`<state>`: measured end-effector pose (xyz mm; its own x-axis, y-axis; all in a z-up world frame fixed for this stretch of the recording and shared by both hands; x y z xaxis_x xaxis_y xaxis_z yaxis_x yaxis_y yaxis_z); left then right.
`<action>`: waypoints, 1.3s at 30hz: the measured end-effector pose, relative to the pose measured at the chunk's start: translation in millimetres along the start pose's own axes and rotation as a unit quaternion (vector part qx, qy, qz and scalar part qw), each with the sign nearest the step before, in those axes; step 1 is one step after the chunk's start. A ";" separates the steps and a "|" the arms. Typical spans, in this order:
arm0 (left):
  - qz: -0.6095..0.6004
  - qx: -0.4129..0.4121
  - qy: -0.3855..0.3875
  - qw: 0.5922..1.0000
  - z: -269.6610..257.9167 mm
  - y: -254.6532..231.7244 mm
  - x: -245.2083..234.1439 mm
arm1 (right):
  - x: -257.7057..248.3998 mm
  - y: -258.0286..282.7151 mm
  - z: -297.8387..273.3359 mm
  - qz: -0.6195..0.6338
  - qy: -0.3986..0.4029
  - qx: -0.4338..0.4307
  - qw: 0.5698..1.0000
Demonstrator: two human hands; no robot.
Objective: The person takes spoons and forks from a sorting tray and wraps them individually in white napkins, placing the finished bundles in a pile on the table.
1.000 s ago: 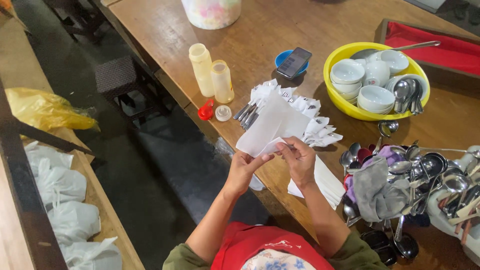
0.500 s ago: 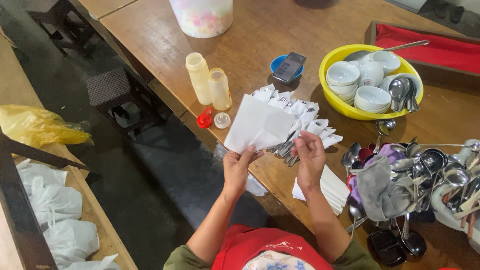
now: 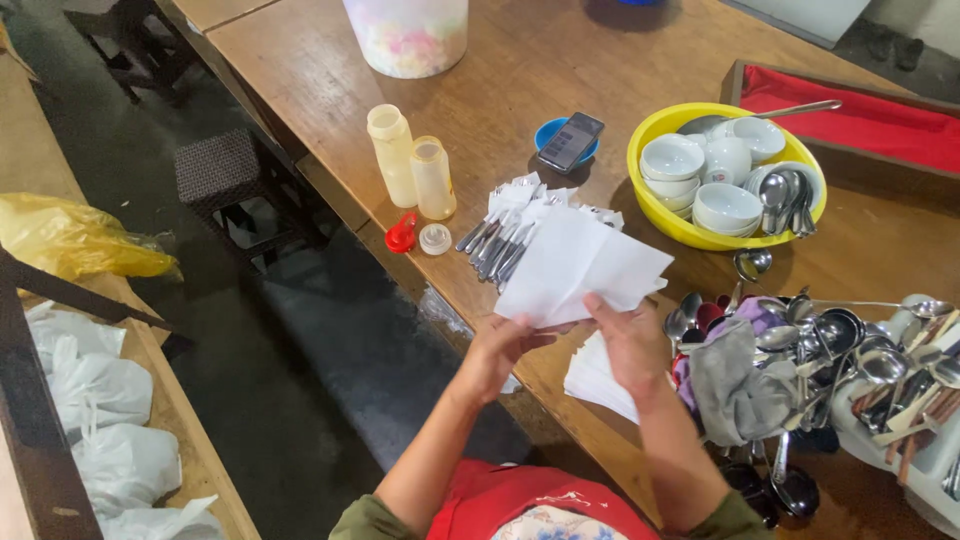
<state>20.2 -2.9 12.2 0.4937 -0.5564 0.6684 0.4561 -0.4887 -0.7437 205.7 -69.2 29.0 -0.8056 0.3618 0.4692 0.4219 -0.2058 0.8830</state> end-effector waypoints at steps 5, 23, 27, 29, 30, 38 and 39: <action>-0.006 -0.053 0.019 0.998 11.3 8.0 11.7 | -45.2 42.2 -7.2 -0.173 0.082 0.054 0.980; 0.024 -0.034 -0.134 0.990 -21.4 111.2 137.1 | -123.6 120.6 -76.5 -0.401 0.160 0.053 0.900; 0.032 -0.009 -0.109 0.993 -30.0 124.1 166.1 | -142.4 128.2 -98.9 -0.389 0.154 0.052 0.907; 0.051 -0.022 -0.128 0.990 -29.9 135.9 176.4 | -153.8 130.1 -109.6 -0.432 0.130 0.068 0.890; 0.062 -0.028 -0.136 0.988 -29.1 141.6 181.1 | -159.6 131.6 -114.2 -0.453 0.118 0.075 0.881; 0.070 -0.030 -0.161 0.984 -29.9 175.8 207.6 | -187.2 138.6 -138.2 -0.416 0.106 0.051 0.902; 0.063 -0.028 -0.164 0.984 -30.1 178.0 210.4 | -189.6 139.4 -140.2 -0.410 0.107 0.049 0.905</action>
<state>182.9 -227.2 20.0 0.7602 -0.3725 0.5322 0.3394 -0.4708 -0.8143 358.9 -294.0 61.3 -0.9219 0.1707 -0.3479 -0.3273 0.1375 0.9349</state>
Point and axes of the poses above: each hand's wrist, its own z-axis towards the middle knuckle, its own x-axis out of the palm, y = z × x, the point moved 3 cm from there along z, towards the middle knuckle, and after that the axes turned 1 degree about z, right-handed, at the moved point
